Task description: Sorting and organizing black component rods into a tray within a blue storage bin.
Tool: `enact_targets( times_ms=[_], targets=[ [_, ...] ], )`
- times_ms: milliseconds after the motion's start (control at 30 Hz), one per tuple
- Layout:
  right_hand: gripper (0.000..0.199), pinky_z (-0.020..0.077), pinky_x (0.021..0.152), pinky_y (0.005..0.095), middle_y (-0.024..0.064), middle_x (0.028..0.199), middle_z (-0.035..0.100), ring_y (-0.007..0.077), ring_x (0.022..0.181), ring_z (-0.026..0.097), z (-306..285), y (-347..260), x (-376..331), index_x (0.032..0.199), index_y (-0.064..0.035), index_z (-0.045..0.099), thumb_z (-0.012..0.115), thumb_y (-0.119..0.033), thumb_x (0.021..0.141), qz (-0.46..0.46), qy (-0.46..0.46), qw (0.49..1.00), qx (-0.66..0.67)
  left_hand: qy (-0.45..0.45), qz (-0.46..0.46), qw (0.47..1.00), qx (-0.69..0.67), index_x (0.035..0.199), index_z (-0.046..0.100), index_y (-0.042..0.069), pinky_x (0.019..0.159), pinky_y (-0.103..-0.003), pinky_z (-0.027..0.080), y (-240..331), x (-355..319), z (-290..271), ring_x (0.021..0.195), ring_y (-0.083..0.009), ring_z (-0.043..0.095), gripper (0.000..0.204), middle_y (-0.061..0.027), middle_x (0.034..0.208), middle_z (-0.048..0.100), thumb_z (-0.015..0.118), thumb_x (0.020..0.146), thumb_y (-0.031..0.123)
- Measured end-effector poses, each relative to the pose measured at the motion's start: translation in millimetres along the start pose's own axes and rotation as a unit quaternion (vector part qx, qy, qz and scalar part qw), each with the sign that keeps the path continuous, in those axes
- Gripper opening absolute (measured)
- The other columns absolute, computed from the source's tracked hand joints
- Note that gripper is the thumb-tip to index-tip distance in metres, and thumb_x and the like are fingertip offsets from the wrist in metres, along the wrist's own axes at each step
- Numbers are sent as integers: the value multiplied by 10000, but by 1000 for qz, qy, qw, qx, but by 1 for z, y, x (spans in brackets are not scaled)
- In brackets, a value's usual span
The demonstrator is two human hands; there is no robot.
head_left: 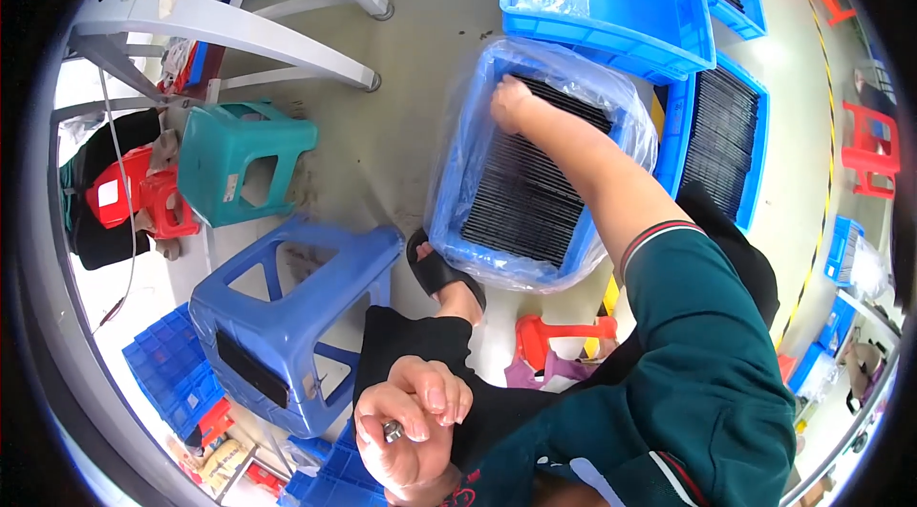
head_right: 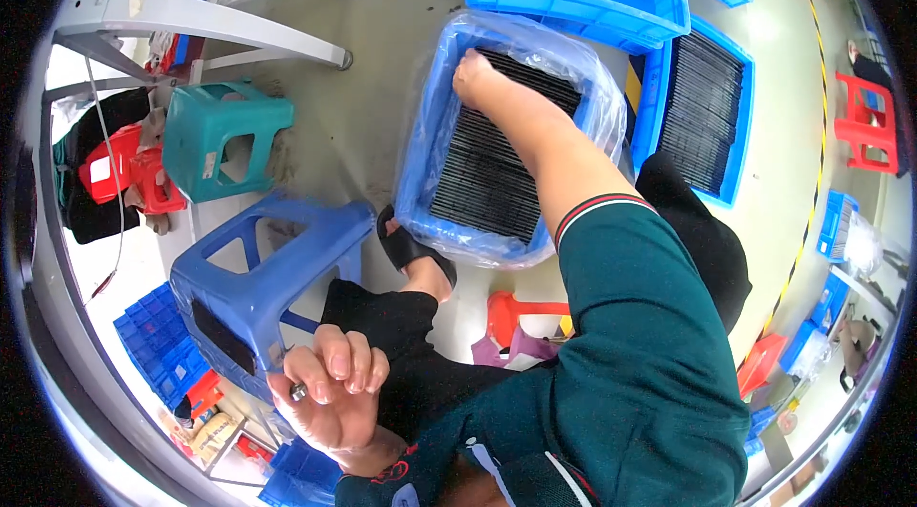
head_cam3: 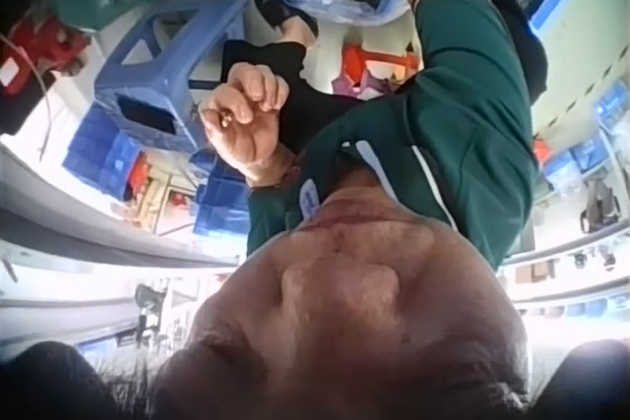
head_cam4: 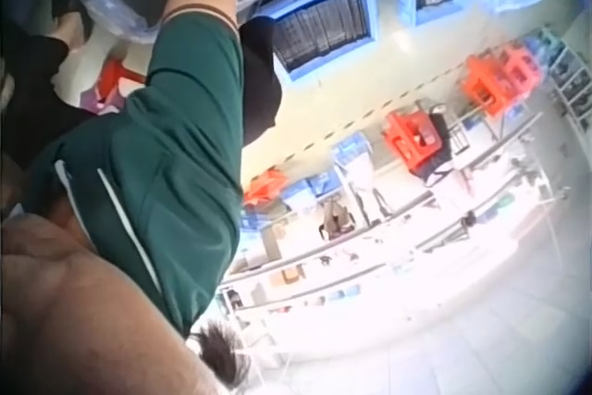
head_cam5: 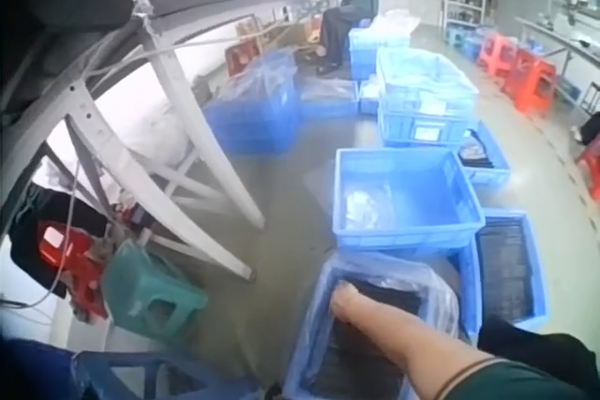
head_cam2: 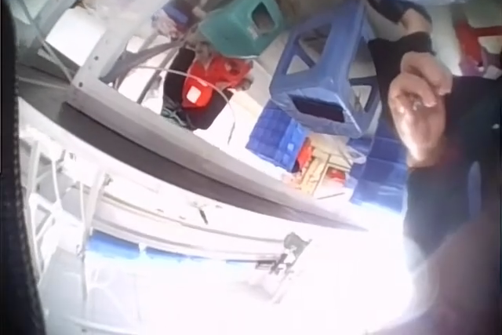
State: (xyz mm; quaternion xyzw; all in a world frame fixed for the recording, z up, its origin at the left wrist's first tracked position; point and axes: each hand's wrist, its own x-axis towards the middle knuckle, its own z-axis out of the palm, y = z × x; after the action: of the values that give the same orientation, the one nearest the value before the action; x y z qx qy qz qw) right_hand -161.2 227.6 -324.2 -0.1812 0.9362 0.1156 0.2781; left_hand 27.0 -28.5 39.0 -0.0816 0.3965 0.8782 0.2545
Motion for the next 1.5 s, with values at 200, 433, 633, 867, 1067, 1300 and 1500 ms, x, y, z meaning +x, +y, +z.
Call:
enact_targets(
  times_ms=[200,433,633,867,1067,1300,1500],
  targets=[
    [254,396,851,323,36,952,667,192,970,588,14,21,18,897,-120,698,470,-198,817,-4,39,998,-40,-12,-18,999,49,639,440,79,571,-301,325,1,10,3,639,-174,380,468,-69,758,408,451,921,452],
    [251,390,878,337,57,923,674,203,967,598,12,19,8,881,-102,701,481,-197,806,22,48,999,4,-9,-32,999,44,642,447,79,568,-291,318,0,15,3,643,-170,377,462,-69,770,417,458,918,449],
    [142,479,792,394,111,951,633,267,963,594,6,46,-33,799,-99,673,588,-196,741,-28,110,992,53,-10,-15,1000,-18,627,495,24,543,-300,334,-13,14,18,630,-197,418,503,-122,803,474,496,900,446],
    [353,495,759,423,133,991,635,318,932,609,-42,122,-221,1076,-150,609,557,-118,728,14,163,958,237,-49,-39,997,40,683,450,50,594,-297,314,-25,16,36,648,-182,372,445,-94,789,425,428,939,414],
    [259,490,781,451,195,999,610,349,936,595,111,238,-391,1012,-25,559,546,-127,774,461,210,835,214,-48,-117,990,66,713,466,69,616,-283,319,-55,28,53,692,-158,356,392,-51,815,423,416,954,375],
    [386,504,810,375,156,1069,546,293,1000,556,238,170,-411,1056,8,512,613,-84,695,480,22,858,179,11,-149,984,100,765,497,71,630,-274,332,-87,56,55,705,-153,372,360,-50,833,435,436,947,376],
    [434,525,718,340,163,1092,514,271,955,556,281,181,-385,1114,24,508,620,-91,711,449,45,889,76,91,-187,969,132,773,508,89,635,-277,350,-112,81,42,713,-149,400,322,-44,840,478,461,940,360]
  ],
)
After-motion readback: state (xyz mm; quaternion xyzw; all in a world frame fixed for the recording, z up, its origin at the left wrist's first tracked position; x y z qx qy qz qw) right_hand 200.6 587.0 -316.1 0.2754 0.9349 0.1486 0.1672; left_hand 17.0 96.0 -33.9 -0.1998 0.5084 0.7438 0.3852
